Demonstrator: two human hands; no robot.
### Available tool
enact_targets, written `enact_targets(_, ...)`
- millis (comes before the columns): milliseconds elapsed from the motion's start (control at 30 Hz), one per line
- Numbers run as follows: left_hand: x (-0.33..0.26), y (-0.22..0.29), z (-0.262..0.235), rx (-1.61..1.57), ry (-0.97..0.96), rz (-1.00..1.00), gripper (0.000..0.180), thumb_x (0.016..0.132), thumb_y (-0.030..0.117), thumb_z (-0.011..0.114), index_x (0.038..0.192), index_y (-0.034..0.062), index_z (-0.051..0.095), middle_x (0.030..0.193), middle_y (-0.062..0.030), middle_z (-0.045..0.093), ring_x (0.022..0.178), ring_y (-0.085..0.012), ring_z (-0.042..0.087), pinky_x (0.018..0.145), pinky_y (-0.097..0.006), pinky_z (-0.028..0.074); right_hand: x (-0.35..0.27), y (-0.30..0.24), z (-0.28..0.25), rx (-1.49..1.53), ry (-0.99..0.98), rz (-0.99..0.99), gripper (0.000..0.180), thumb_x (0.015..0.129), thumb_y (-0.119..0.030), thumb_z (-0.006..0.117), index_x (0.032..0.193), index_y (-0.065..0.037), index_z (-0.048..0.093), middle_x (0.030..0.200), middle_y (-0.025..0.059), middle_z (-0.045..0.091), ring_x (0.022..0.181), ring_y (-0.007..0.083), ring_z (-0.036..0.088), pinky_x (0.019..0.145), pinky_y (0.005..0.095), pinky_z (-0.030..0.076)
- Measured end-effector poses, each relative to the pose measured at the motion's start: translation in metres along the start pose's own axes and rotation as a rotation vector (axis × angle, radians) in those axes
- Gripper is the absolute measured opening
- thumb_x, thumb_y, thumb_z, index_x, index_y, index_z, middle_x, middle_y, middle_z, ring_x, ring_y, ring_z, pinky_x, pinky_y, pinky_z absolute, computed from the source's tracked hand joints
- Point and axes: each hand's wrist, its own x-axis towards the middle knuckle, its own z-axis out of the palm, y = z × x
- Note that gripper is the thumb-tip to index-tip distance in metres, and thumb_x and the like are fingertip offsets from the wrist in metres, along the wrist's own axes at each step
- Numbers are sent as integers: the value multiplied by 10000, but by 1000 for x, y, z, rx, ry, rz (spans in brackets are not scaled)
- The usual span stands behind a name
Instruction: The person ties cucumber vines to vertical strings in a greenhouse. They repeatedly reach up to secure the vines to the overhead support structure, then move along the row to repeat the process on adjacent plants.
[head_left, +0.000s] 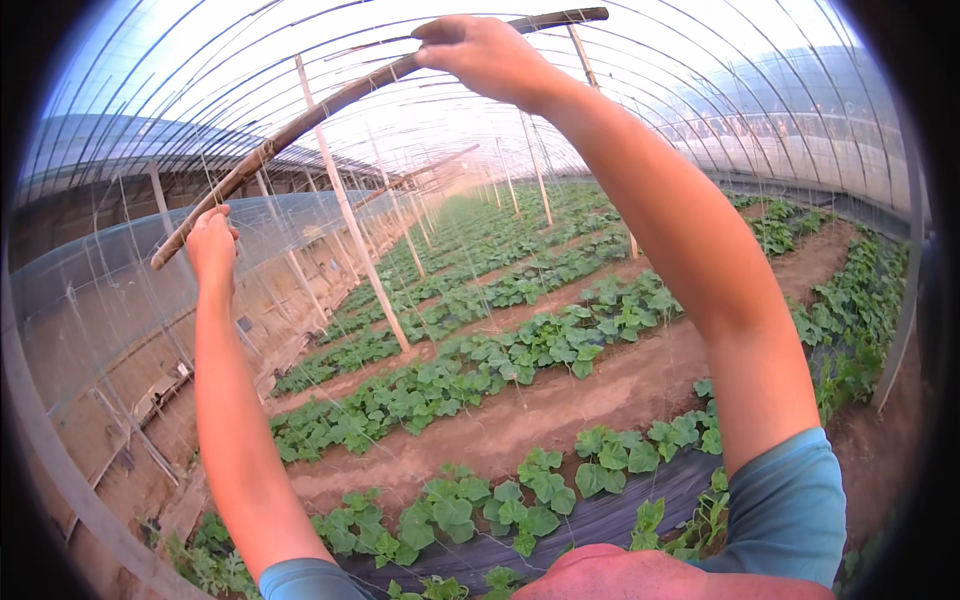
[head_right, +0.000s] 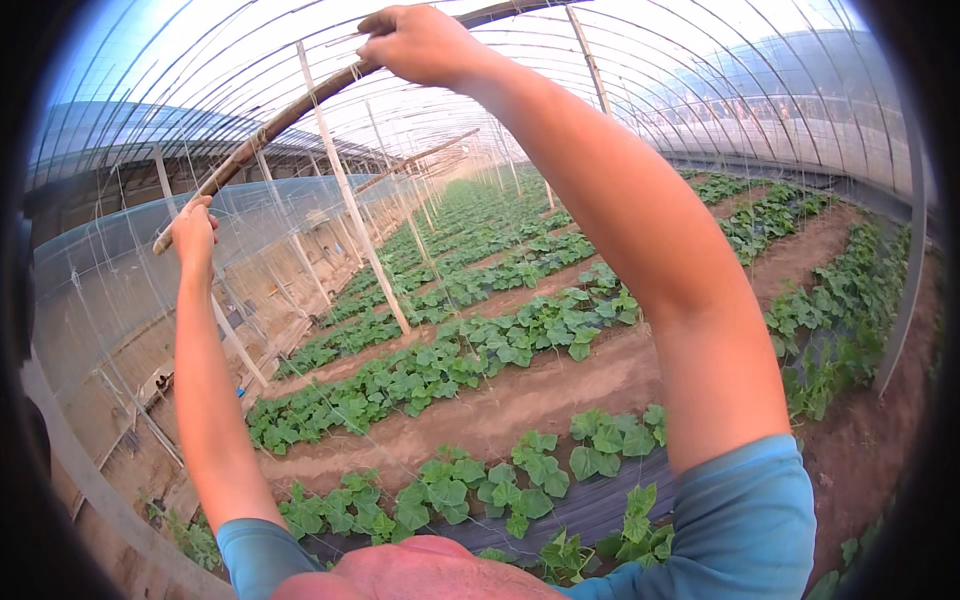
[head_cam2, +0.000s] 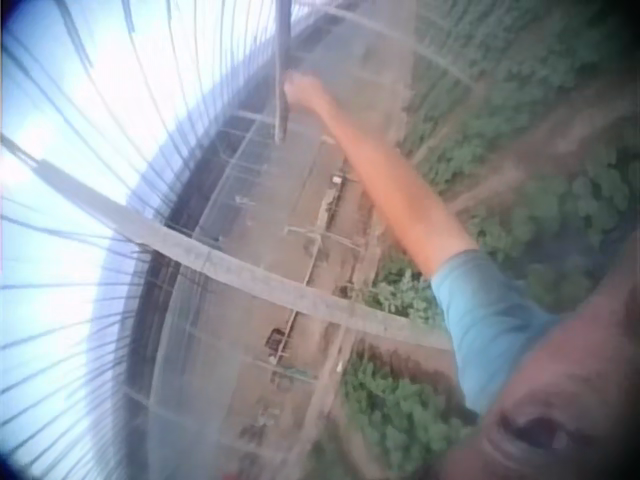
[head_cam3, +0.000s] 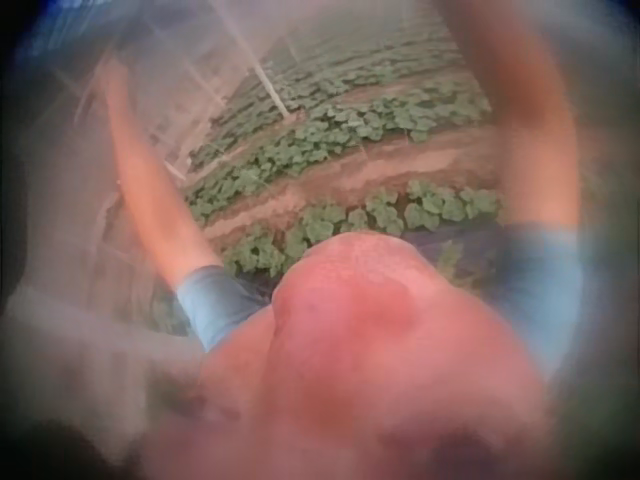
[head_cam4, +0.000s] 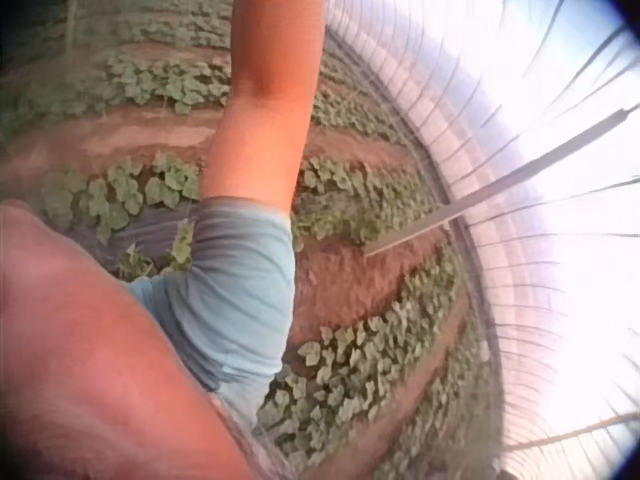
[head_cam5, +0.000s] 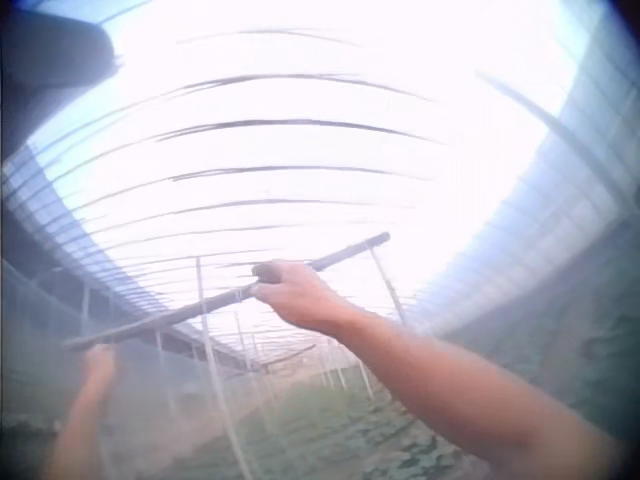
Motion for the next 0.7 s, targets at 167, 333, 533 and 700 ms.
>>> enact_targets(167,2,-14,-31,65,-30,59,323,908,177,512,1088,24,732,706,-26,612,617,-98,543,587,-277,413,71,-2,21,245,9,137,719,954,-283,634,1540,35,365,1485,273,501,1323,367,536,1083,415,447)
enact_targets(333,-10,-17,-31,105,-47,87,332,891,226,539,1044,27,757,732,-41,668,660,-119,608,647,-296,455,114,-12,27,152,37,203,789,969,-288,631,1591,12,249,1558,274,403,1412,380,434,1145,454,382)
enact_targets(533,-19,-7,-50,223,-36,146,340,882,239,539,1032,35,766,733,-82,700,695,-172,659,689,-327,485,144,-5,42,207,70,323,808,970,-284,633,1606,-12,215,1613,239,330,1465,377,352,1176,483,338)
enact_targets(700,-35,-7,-61,266,-52,161,337,880,228,527,1007,13,753,761,-132,713,727,-225,678,723,-357,501,158,-19,45,242,97,331,837,978,-258,621,1610,18,147,1658,238,223,1506,381,283,1230,446,265)
